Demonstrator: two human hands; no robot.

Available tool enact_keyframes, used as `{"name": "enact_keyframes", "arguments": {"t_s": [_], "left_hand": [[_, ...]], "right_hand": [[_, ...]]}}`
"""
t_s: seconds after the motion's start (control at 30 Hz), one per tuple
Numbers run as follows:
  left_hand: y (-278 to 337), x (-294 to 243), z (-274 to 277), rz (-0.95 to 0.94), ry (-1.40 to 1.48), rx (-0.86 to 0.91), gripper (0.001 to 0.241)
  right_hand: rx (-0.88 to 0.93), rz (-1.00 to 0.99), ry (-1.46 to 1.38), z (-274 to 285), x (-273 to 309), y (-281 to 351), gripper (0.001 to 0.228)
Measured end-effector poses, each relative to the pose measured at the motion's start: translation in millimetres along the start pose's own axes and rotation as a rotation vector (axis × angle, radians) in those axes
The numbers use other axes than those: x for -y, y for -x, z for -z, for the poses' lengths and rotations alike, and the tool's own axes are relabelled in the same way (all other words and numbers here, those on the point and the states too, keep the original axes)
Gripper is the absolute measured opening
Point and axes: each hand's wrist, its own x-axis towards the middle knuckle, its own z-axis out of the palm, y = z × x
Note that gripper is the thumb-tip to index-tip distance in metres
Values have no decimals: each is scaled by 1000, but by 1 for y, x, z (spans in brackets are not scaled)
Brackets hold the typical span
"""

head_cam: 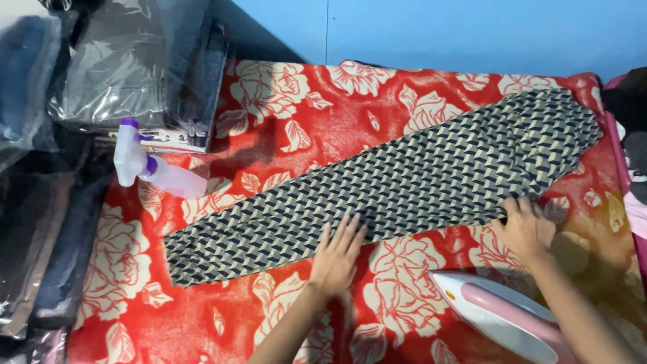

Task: The person irons a patterned dress laid out on a floral bedspread. They use a spray bottle to mist the fabric with water and then smooth it with a pink electric iron, repeatedly adjusting the garment's position to ensure even coverage.

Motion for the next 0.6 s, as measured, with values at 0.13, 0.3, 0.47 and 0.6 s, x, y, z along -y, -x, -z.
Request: {"name": "enact_keyframes", "arguments": {"t_s": [0.13, 0.3, 0.47, 0.6], "left_hand": [[-51, -32, -3, 0, 190, 306, 80], [-62, -47, -29, -64, 125, 497, 90], [-64, -61, -43, 22, 271, 192, 61], [-87, -74, -22, 20, 294, 449, 76]], "right_hand": [[14, -14, 0, 8, 4, -2, 57], [-169, -45, 82, -14, -7, -10, 38], [-146, -23, 103, 5, 7, -8, 49], [-217, 165, 50, -3, 35, -19, 54]]}}
